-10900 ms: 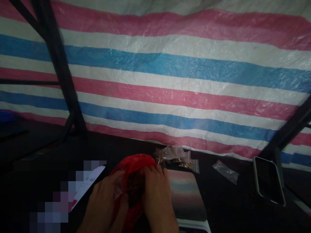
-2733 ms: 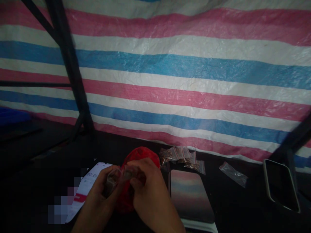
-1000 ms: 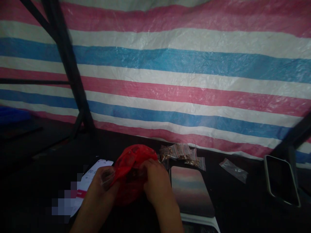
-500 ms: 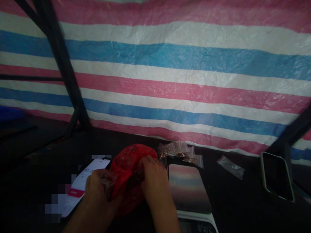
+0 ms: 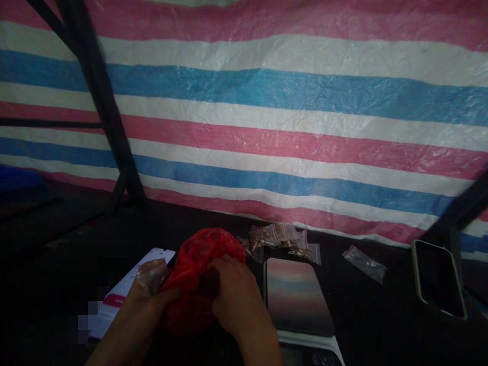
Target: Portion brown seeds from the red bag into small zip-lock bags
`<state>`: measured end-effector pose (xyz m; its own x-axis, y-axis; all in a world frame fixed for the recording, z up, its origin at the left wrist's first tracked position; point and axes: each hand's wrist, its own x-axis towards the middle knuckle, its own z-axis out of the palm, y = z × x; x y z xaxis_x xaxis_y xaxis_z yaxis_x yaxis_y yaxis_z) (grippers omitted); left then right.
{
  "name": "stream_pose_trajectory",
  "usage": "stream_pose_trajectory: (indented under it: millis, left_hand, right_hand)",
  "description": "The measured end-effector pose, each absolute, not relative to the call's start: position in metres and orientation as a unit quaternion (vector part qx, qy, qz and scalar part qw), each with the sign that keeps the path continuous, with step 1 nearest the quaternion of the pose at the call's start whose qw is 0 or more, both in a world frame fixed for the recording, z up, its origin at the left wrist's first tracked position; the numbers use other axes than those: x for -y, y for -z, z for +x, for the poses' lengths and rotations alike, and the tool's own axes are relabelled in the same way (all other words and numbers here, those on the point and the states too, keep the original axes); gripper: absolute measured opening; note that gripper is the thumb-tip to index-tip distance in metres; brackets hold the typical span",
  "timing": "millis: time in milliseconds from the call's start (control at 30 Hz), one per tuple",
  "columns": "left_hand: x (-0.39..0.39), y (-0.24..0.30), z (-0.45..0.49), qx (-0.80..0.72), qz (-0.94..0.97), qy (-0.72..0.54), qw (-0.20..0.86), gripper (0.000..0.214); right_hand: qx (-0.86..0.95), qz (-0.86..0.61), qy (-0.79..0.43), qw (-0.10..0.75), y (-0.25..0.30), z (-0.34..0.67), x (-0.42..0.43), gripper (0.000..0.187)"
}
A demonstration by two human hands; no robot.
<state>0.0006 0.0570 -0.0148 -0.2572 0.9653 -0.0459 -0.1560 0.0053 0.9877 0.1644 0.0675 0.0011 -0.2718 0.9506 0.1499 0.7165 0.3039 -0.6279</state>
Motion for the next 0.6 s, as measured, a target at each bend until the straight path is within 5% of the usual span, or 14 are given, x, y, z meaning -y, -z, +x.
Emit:
stream_pose_trajectory:
  millis: [133, 300, 600]
  left_hand:
    - [-0.058, 0.017, -0.003, -0.511, 0.35, -0.583, 0.526, 0.047]
    - [-0.065, 0.022, -0.002, -0.526, 0.419, -0.614, 0.412, 0.048]
    - [-0.059, 0.027, 0.005, -0.491, 0.543, -0.559, 0.388, 0.015]
  right_hand:
    - [0.737, -0.537, -0.271, 0.308, 0.005, 0.166, -0.068, 0.059]
    - [0.678, -0.525, -0.366, 0.362, 0.007, 0.174, -0.072, 0.054]
    - [0.683, -0.44, -0.386, 0.437, -0.028, 0.188, -0.063, 0.042]
